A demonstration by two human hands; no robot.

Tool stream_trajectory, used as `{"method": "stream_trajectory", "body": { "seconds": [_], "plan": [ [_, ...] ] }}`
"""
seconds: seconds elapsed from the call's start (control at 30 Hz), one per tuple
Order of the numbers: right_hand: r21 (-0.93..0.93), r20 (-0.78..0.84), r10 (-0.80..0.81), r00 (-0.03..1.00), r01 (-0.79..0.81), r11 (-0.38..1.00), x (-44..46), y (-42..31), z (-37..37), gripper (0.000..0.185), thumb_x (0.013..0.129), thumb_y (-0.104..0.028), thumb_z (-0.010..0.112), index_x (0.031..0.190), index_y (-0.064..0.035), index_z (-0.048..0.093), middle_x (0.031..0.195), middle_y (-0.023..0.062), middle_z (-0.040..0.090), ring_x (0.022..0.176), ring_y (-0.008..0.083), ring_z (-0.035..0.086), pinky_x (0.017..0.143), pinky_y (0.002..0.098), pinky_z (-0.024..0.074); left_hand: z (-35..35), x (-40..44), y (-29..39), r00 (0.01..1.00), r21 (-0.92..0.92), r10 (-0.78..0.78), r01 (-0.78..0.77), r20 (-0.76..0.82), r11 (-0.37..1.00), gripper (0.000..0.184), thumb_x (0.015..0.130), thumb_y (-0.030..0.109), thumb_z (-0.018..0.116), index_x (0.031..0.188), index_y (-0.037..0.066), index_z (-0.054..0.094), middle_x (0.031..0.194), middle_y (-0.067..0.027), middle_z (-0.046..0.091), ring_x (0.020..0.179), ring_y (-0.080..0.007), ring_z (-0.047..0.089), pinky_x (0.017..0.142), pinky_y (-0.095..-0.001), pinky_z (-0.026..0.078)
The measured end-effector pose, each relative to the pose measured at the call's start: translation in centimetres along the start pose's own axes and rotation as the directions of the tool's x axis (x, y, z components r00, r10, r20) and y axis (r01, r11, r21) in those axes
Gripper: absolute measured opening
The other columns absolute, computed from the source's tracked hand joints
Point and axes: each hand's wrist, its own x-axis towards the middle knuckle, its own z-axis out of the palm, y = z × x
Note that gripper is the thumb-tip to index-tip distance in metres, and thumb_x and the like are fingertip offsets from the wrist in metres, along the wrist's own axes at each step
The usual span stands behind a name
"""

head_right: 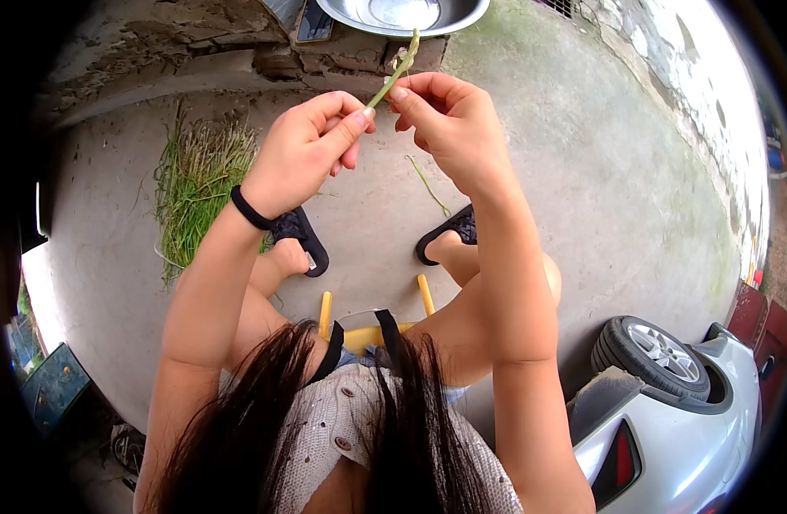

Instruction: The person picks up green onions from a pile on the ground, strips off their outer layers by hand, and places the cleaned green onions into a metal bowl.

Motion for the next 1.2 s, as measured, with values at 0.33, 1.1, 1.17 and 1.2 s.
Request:
{"method": "stream_trajectory", "body": {
  "seconds": [0.33,1.1,1.17,1.2],
  "plan": [
    [-0.043,-0.013,-0.027,1.0,0.027,0.999,0.0,-0.2,0.0,0.025,0.084,-0.024,0.063,0.089,-0.0001,0.065,0.071,0.0023,0.062,0.061,0.0044,0.052,0.051,0.0189,0.0389,0.1,-0.1,0.0,1.0,0.015,0.001,-0.001,0.01,1.0,0.019,0.092,0.022,0.051,0.085,0.006,0.057,0.06,0.0046,0.052,0.055,-0.0022,0.046,0.05,-0.0192,0.037],
    [-0.181,-0.301,-0.342,0.89,0.299,0.937,0.9,0.8,-1.0,0.015,0.082,-0.015,0.063,0.085,0.0,0.064,0.068,-0.002,0.059,0.061,0.0036,0.049,0.053,0.0192,0.0392,0.0,0.1,-0.1,0.996,-0.333,-0.018,0.046,0.086,0.942,0.018,0.094,0.021,0.048,0.095,0.004,0.055,0.07,0.0016,0.055,0.057,-0.0031,0.046,0.053,-0.0167,0.038],
    [-0.156,-0.353,-0.37,0.859,0.336,0.929,1.4,0.8,-2.2,0.016,0.082,-0.015,0.063,0.085,0.0013,0.064,0.069,-0.0012,0.061,0.062,0.0041,0.052,0.055,0.0188,0.0404,-0.1,-0.1,0.2,0.993,-0.349,-0.032,0.069,0.112,0.935,0.018,0.095,0.021,0.047,0.094,0.005,0.055,0.07,0.0019,0.055,0.057,-0.0029,0.046,0.052,-0.0163,0.037],
    [-0.18,-0.379,-0.371,0.848,0.326,0.928,1.5,0.8,-2.8,0.016,0.083,-0.014,0.063,0.087,0.0009,0.064,0.072,-0.0004,0.061,0.063,0.0046,0.052,0.054,0.0184,0.0392,-0.2,-0.2,0.2,0.992,-0.357,-0.037,0.077,0.118,0.931,0.018,0.095,0.021,0.047,0.095,0.005,0.055,0.07,0.0018,0.055,0.057,-0.0029,0.046,0.052,-0.0163,0.037]
  ]
}}
